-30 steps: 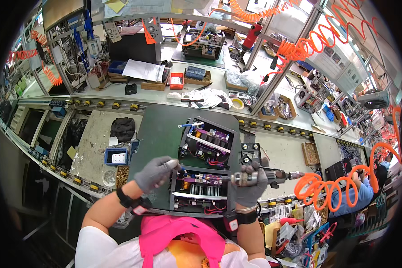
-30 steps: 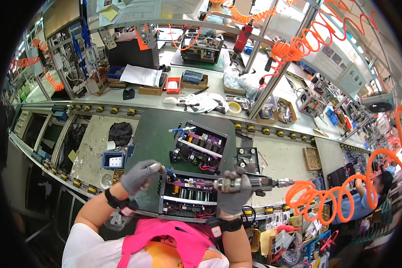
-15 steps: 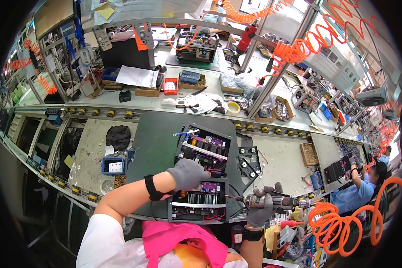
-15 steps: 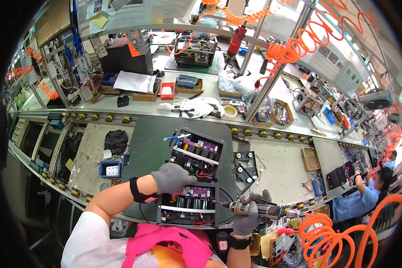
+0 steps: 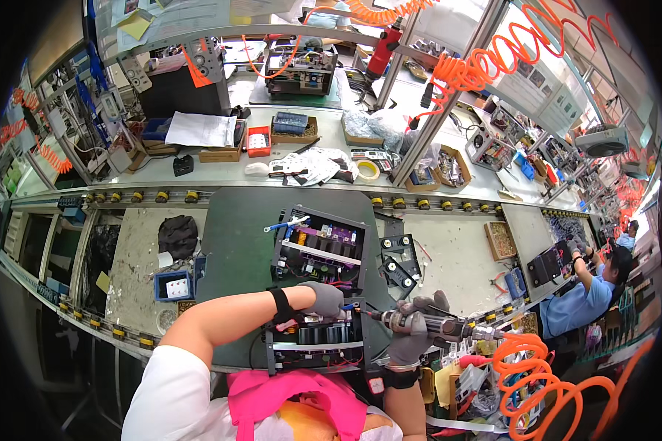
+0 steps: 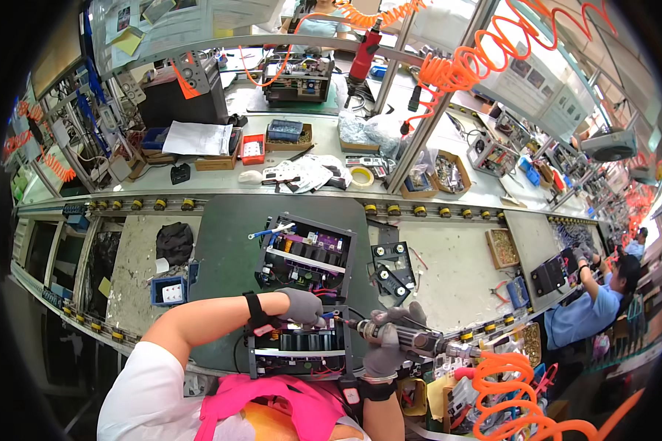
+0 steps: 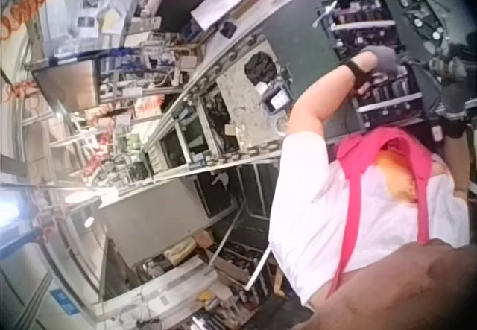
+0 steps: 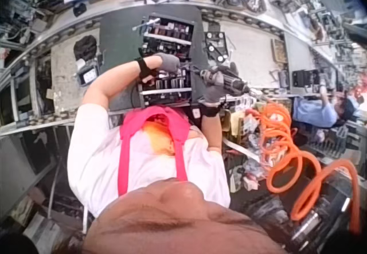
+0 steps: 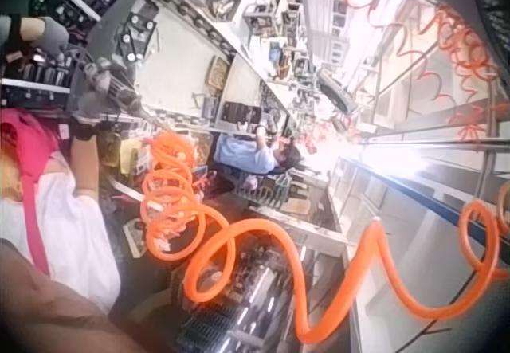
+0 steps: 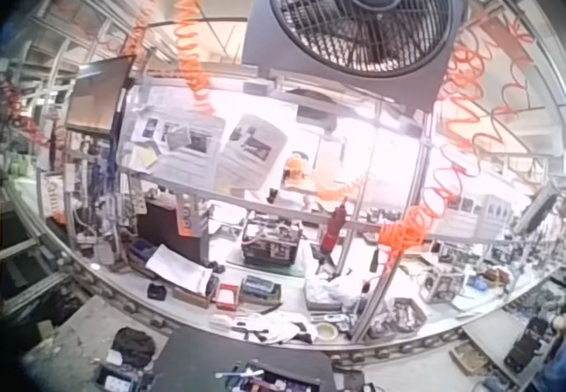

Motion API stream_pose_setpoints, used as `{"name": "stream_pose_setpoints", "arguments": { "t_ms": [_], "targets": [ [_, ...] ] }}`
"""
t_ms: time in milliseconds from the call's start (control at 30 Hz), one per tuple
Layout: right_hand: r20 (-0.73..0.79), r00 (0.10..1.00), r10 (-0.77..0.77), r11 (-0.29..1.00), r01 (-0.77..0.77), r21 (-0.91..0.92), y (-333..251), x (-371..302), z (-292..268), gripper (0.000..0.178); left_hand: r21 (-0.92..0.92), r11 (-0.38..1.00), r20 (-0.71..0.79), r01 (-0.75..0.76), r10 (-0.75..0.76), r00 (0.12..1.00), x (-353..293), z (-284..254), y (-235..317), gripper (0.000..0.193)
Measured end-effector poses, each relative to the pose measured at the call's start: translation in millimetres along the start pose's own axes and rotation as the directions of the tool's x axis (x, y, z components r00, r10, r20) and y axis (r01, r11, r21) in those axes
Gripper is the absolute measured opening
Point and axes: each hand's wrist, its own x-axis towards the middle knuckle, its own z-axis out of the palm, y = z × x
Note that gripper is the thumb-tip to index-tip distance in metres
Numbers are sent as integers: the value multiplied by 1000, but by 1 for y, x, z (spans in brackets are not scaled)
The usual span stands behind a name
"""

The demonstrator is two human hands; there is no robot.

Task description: Assembling electronic components into a metal chassis on a factory assembly line.

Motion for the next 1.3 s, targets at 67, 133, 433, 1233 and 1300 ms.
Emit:
{"name": "stream_pose_setpoints", "arguments": {
  "t_ms": [67, 133, 433, 1233, 1300],
  "targets": [
    [-19, 1000, 8, 1000, -7, 14, 5, 0, 4, 57, -23, 999, 90, 27, -25, 996, -8, -5, 7, 39],
    [10, 1000, -4, 999, 4, -38, 9, 1, 4, 57, -29, 999, 102, 22, -19, 995, -10, -6, 8, 38],
    [147, 982, 121, 992, -113, -63, 30, -8, -3, 59, -111, 992, 129, 53, -39, 991, -12, 7, -3, 28],
    [210, 924, 319, 841, -174, -512, 59, -28, 10, 38, -45, 978, -501, 205, -200, 842, 7, 62, 12, 26],
    [213, 925, 313, 849, -172, -500, 63, -26, 8, 38, -42, 971, -509, 237, -225, 831, 22, 71, 10, 26]
  ]
}}
